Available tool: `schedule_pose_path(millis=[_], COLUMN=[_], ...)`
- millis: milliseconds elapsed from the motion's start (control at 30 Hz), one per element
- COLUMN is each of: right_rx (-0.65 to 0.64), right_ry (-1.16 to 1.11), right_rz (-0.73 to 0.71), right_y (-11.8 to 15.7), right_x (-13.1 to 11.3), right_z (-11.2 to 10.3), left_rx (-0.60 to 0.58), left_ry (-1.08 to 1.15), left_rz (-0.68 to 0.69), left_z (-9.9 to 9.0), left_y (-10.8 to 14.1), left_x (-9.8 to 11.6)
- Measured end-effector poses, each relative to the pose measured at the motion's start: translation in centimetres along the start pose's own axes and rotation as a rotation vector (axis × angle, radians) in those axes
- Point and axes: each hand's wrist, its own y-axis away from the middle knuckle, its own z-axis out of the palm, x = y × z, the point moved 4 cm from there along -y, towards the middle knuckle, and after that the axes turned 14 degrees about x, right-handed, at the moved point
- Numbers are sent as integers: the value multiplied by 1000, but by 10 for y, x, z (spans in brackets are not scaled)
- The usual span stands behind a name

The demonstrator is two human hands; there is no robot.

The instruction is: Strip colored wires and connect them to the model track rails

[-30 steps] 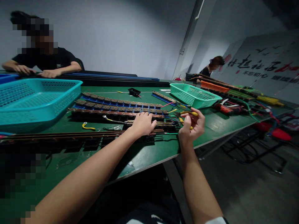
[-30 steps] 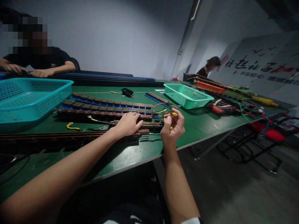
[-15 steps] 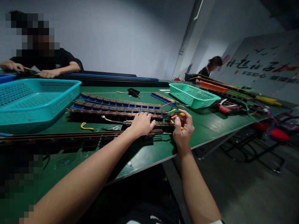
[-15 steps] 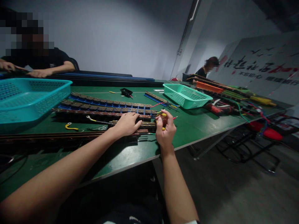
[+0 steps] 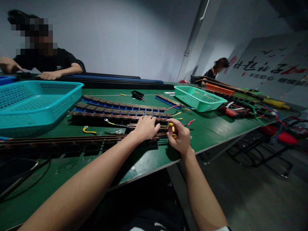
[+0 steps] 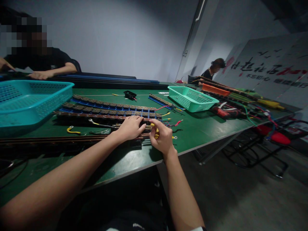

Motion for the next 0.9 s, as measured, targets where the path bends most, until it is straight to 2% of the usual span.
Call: schedule_pose_path(millis=[133, 200, 367, 567, 667, 800, 900], right_rx=[233, 293, 262, 24, -10, 53, 268], right_ry=[12, 7, 28, 34, 35, 59, 78], right_rz=[181, 218, 197, -24, -73, -18, 109], right_y=[3, 3, 0, 1, 1, 2, 4], right_x=[6, 6, 7, 1, -1, -1, 3], right_z=[-10, -12, -10, -2, 0, -2, -10], left_rx=[12, 8, 9, 5, 9, 6, 4], left_ry=[5, 3, 1, -6, -6, -2, -7], left_rz=[0, 2, 4, 9, 14, 9, 1], left_z=[2, 2, 2, 1, 1, 2, 2], left_y=[0, 0, -1, 0, 0, 0, 0], left_x=[-1, -1, -1, -1, 0, -1, -1])
